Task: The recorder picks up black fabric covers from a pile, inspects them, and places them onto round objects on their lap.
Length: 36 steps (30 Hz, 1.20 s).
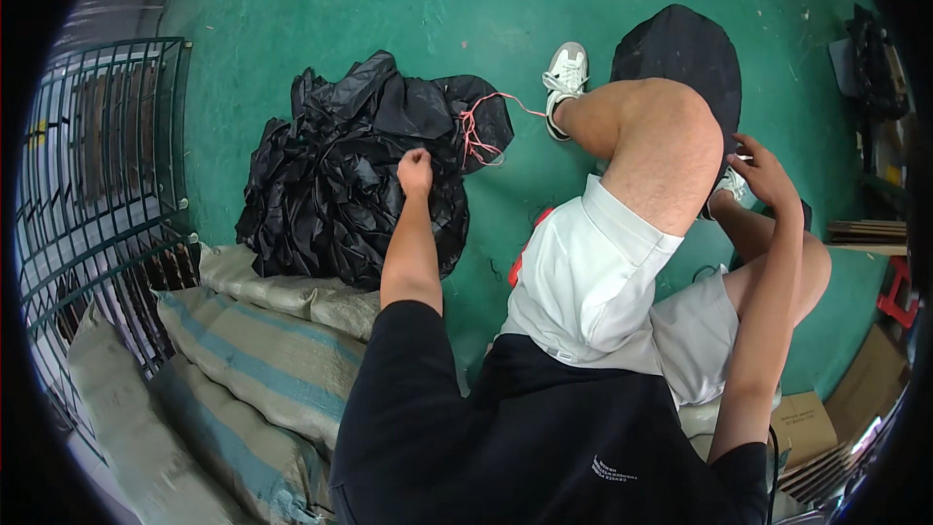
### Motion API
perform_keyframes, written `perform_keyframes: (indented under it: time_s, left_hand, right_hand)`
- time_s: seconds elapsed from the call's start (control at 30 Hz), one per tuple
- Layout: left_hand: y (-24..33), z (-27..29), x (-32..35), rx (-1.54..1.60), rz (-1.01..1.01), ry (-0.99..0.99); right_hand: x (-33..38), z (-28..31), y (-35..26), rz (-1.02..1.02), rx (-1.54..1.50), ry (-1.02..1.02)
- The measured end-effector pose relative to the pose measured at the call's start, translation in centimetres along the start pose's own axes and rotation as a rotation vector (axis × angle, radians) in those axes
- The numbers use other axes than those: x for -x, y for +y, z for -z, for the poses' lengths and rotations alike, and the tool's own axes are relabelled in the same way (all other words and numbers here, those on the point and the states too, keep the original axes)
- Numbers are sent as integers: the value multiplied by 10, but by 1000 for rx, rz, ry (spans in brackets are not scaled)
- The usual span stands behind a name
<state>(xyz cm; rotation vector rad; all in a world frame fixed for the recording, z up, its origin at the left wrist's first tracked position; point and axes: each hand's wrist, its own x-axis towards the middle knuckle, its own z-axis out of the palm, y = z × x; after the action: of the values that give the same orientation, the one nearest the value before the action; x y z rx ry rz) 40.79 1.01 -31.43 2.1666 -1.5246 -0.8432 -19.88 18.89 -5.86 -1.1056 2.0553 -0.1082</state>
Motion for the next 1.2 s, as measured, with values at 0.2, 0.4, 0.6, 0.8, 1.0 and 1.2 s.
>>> perform_keyframes:
  time_s: [0.2, 0.4, 0.6, 0.8, 1.0, 1.2]
  left_hand:
    - [16, -24, -44, 573, 576, -159]
    - [16, -35, -59, 657, 666, 105]
    - [27, 9, -62, 659, 449, 235]
    - [103, 92, -58, 849, 122, 163]
    - [282, 145, -5, 936, -407, -60]
    - [475, 122, 88, 1032, -715, -530]
  right_hand:
    - [8, 0, -16, -52, -21, 13]
    - [13, 3, -16, -50, 2, 22]
    - [15, 7, -31, 34, 3, 58]
    - [26, 21, -43, 94, -26, 89]
    - [41, 32, -38, 195, -35, 141]
    - [43, 37, -34, 410, -160, 261]
